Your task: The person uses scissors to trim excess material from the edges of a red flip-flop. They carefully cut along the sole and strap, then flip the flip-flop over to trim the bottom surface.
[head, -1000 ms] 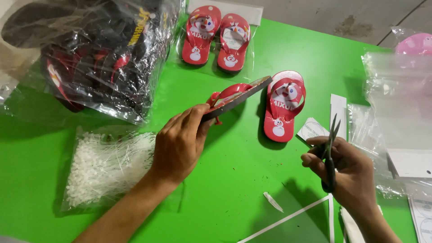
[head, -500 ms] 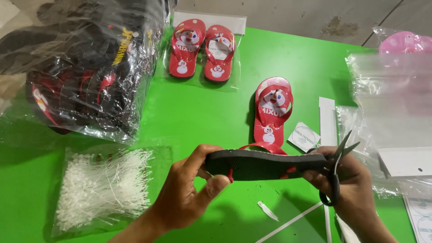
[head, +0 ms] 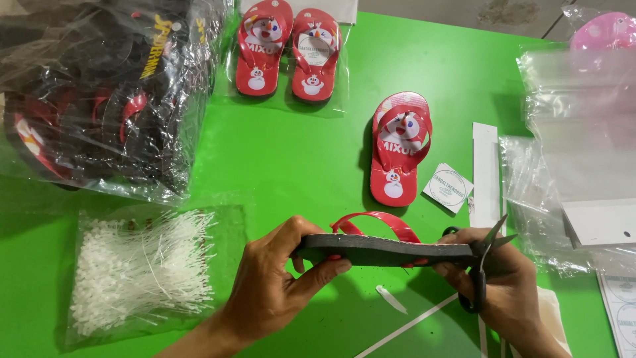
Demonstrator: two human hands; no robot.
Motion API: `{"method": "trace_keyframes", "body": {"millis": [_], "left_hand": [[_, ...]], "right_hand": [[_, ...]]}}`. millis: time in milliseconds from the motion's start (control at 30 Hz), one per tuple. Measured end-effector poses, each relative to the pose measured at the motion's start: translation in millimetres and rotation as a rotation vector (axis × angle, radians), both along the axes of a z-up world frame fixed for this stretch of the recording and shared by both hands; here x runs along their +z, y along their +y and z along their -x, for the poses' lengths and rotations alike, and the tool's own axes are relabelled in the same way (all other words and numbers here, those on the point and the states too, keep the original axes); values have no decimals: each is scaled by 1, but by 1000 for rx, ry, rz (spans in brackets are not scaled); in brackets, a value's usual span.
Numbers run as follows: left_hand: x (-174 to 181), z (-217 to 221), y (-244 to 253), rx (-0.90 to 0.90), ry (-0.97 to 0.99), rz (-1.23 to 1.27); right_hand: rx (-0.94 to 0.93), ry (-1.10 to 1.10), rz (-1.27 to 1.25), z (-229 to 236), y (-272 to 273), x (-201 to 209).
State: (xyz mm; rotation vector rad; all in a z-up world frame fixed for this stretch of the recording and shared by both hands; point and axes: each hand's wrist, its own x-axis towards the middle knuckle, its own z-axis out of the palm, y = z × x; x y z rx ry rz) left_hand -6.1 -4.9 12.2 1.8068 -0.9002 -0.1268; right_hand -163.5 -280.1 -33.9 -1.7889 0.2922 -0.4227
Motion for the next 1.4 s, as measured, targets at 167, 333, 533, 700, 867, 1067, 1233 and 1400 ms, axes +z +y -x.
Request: {"method": "trace_keyframes", "body": {"millis": [167, 333, 533, 700, 867, 1067, 1233, 1400], "left_hand": [[2, -1, 1, -13, -61, 43], [2, 0, 2, -36, -170, 78], [8, 0, 3, -71, -208, 106], [6, 0, 3, -117, -44, 121], [6, 0, 2, -118, 23, 138], [6, -1, 3, -168, 7, 111], [6, 0, 3, -180, 10, 101], [10, 0, 3, -206, 55, 179]], "right_hand": [[-3, -39, 23, 0, 2, -4], [-43, -7, 83, -2, 7, 1], [-40, -119, 200, -4, 8, 2], [-66, -216, 550, 1, 4, -1], [-42, -316, 615, -1, 10, 3], [-59, -335, 656, 0, 6, -2], [-71, -326, 676, 3, 2, -5], [-70, -352, 767, 9, -6, -17]]}}
